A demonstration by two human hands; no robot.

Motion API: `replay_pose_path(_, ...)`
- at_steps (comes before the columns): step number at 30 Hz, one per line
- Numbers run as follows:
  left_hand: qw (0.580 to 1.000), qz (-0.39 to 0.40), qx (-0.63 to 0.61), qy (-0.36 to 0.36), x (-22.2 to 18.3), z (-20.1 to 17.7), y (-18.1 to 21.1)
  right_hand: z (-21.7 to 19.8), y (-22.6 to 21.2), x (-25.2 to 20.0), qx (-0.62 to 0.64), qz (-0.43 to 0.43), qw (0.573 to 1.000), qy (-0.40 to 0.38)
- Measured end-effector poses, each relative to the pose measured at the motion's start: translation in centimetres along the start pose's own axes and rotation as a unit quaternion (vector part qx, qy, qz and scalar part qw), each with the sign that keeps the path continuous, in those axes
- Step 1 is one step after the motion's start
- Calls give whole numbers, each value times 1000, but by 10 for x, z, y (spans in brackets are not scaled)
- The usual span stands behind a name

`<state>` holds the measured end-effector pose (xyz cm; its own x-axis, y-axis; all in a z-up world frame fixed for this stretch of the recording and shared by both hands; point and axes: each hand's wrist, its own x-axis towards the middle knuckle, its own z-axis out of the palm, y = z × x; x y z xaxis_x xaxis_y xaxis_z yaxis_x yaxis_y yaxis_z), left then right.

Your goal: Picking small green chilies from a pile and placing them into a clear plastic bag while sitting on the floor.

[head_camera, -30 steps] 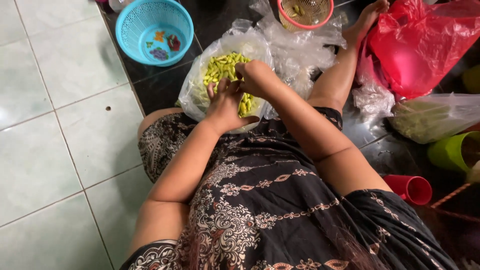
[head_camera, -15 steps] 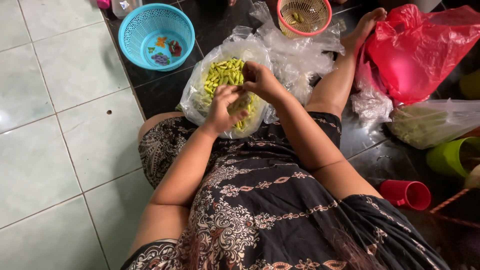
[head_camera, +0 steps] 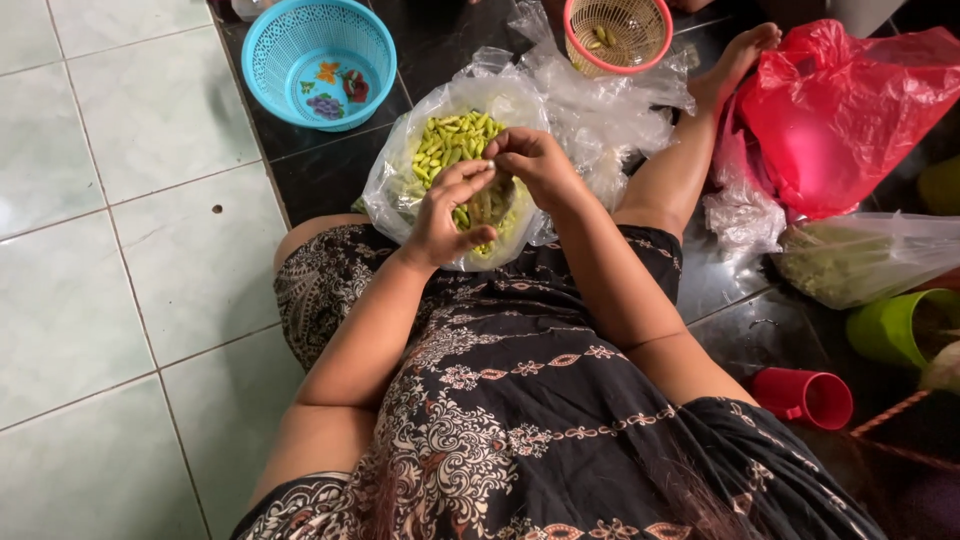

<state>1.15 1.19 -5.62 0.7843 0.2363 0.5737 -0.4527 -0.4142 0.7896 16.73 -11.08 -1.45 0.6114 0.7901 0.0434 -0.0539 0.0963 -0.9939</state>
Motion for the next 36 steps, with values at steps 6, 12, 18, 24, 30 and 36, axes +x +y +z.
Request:
replay_pose_path(6,995,56,76,8,15,1,26,0,1,-21,-26,-165,983,-75)
replay_pose_path(12,989,69,130,-14,15,0,35,8,79,-24,-87,-217,969,-76)
replay_pose_path(18,984,20,174,-18,25,-7,76,11,51,-29,-202,-284,937,-23)
replay_pose_path(24,970,-3,238,-55,19,-4,76,18,18,-42,-305,-374,876,20)
replay_pose_path(30,972,37,229,-34,16,-5,70,10,39,-45,-307,-253,917,41)
replay_pose_path(36,968,77,224,84,25,-18,89,-6,50,-41,-355,-130,923,74)
